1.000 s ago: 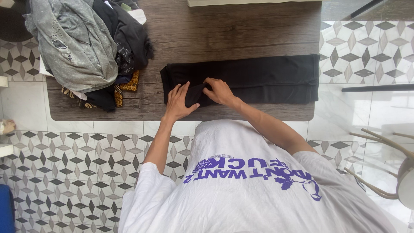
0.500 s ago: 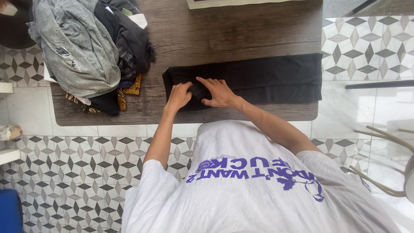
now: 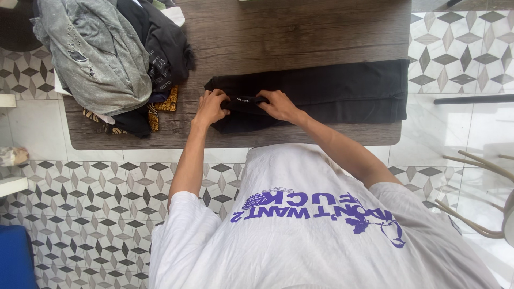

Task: The person picks up a black polo shirt from a pile, spreads it flat on a wooden surface, folds the sides and sleeves inward, and then folds the bottom up before placing the folded shirt into a cabinet.

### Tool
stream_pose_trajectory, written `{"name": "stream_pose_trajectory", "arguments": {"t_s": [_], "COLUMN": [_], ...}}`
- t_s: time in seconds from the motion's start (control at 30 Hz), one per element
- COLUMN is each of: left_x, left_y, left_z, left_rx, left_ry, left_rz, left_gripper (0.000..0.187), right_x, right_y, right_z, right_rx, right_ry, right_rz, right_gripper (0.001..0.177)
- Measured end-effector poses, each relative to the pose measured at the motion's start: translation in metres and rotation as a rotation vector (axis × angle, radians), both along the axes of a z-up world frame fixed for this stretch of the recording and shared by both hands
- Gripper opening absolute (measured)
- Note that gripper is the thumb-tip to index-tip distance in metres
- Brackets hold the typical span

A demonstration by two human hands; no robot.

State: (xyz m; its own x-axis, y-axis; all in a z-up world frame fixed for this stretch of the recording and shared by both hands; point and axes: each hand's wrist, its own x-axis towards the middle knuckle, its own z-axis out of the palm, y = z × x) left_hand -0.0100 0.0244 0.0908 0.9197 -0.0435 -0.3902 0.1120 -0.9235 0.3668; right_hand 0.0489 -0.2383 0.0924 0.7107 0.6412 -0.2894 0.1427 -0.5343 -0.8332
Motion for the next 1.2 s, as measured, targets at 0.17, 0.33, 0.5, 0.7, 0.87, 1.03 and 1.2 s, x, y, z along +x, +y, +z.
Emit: {"name": "stream_pose_trajectory", "arguments": {"t_s": [0.17,0.33,0.5,0.7,0.87,1.03,1.2], "left_x": [-0.001,0.01,0.027,0.04,0.044,0.04,0.034], "left_y": [0.017,0.024,0.017,0.005,0.001,0.003,-0.01], "left_z": [-0.036,-0.043,-0.047,-0.064,-0.08,-0.075,-0.077], "left_rx": [-0.044,-0.144,-0.094,0.106,0.162,0.201,0.235], "left_ry": [-0.034,-0.078,-0.182,-0.262,-0.393,-0.278,-0.436], "left_rz": [0.026,0.135,0.098,0.111,0.101,0.168,0.238], "left_gripper": [0.037,0.028,0.024,0.027,0.032,0.043,0.042], "right_x": [0.011,0.028,0.027,0.009,0.003,-0.003,-0.003], "right_y": [-0.007,-0.021,-0.031,-0.04,-0.048,-0.054,-0.053], "right_z": [-0.007,-0.03,-0.051,-0.063,-0.064,-0.057,-0.029], "right_rx": [0.049,0.068,-0.059,-0.169,-0.071,-0.124,-0.217], "right_ry": [0.121,0.16,0.194,0.108,0.034,-0.059,-0.098], "right_rz": [-0.082,-0.366,-0.501,-0.562,-0.606,-0.617,-0.591], "right_gripper": [0.032,0.031,0.037,0.045,0.038,0.029,0.033]}}
